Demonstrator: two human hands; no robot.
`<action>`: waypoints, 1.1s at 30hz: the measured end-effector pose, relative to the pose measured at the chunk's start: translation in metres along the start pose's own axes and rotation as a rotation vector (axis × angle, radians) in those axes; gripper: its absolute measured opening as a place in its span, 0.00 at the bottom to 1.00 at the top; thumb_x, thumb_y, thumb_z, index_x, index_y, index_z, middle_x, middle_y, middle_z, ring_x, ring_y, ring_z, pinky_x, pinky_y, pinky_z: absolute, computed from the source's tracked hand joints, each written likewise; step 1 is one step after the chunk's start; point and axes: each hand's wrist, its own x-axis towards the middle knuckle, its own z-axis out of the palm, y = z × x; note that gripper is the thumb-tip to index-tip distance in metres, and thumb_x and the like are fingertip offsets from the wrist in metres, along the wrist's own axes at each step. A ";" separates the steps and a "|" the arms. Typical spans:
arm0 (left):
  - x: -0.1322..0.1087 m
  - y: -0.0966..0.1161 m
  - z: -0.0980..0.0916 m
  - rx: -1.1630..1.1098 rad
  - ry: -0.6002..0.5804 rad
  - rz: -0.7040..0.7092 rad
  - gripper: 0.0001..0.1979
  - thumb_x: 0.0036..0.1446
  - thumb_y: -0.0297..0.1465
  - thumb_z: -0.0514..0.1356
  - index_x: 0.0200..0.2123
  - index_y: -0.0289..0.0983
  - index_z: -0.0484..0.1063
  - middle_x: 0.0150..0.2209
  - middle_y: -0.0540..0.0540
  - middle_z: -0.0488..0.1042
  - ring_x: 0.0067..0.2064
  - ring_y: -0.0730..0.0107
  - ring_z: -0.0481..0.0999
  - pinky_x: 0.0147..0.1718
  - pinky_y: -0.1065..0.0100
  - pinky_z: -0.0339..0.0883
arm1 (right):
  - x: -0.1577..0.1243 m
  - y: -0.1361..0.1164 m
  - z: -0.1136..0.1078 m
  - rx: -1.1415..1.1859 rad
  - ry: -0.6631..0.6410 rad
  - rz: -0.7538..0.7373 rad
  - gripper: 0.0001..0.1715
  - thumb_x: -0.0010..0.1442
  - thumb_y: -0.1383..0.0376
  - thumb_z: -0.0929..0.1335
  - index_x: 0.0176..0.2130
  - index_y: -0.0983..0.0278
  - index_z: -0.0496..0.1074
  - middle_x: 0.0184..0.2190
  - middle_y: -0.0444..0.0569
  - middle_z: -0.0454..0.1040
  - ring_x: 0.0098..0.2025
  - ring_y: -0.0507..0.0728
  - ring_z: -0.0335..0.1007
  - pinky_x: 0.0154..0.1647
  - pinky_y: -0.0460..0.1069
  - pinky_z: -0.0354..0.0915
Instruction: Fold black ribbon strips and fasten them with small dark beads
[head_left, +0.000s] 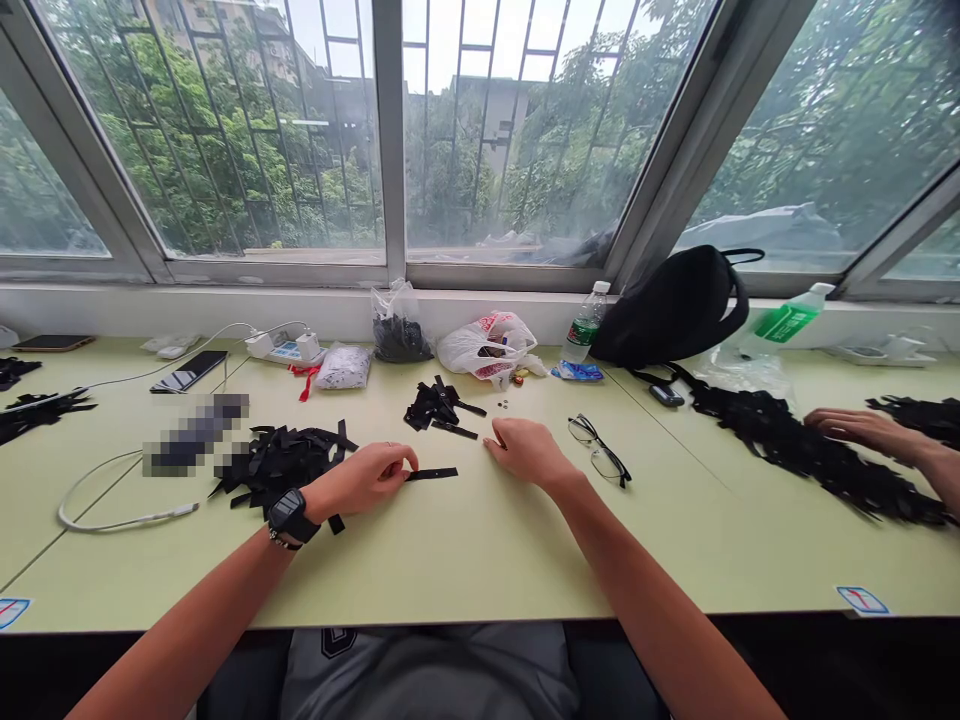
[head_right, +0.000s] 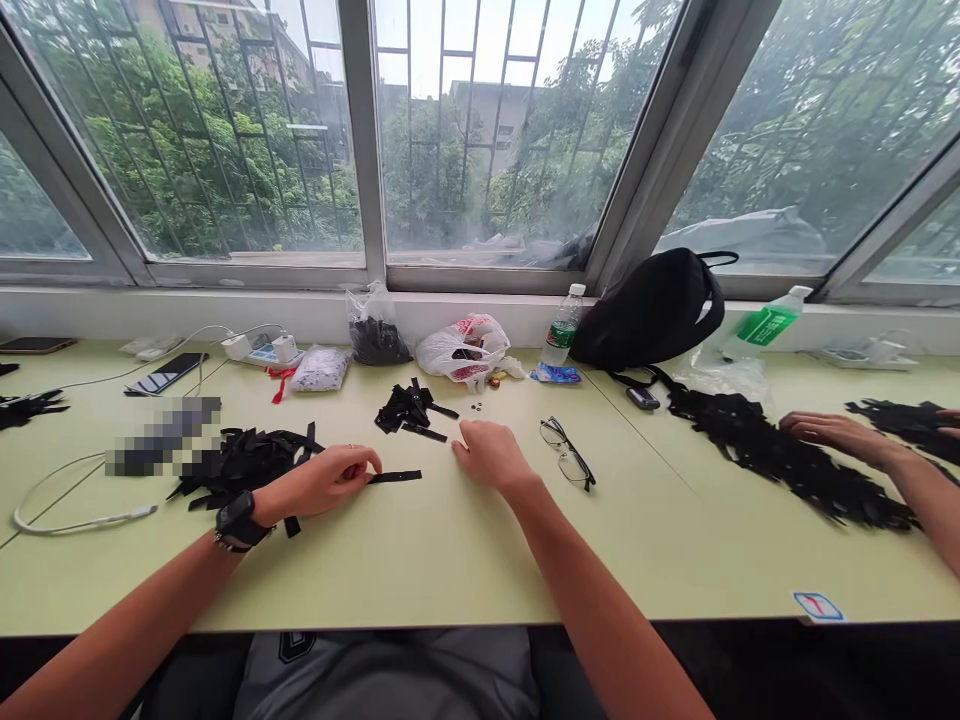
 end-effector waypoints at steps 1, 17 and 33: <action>0.000 0.001 0.000 -0.001 0.002 -0.001 0.10 0.70 0.30 0.54 0.45 0.40 0.76 0.29 0.52 0.64 0.31 0.69 0.63 0.32 0.70 0.57 | 0.000 0.000 0.000 -0.007 -0.012 -0.001 0.17 0.74 0.56 0.62 0.35 0.62 0.68 0.34 0.49 0.76 0.35 0.57 0.70 0.33 0.50 0.50; 0.001 0.001 0.002 -0.020 0.006 -0.046 0.07 0.68 0.35 0.58 0.42 0.40 0.75 0.27 0.54 0.62 0.29 0.71 0.61 0.29 0.69 0.53 | 0.002 -0.004 0.003 -0.010 -0.055 0.002 0.15 0.75 0.58 0.61 0.40 0.63 0.69 0.39 0.52 0.78 0.39 0.58 0.74 0.36 0.49 0.54; 0.002 -0.002 0.010 -0.016 0.104 -0.036 0.04 0.65 0.28 0.56 0.37 0.38 0.70 0.34 0.49 0.70 0.35 0.68 0.66 0.35 0.68 0.59 | 0.003 -0.006 0.017 0.026 -0.005 -0.031 0.15 0.76 0.63 0.59 0.39 0.63 0.70 0.39 0.52 0.78 0.40 0.59 0.76 0.37 0.50 0.57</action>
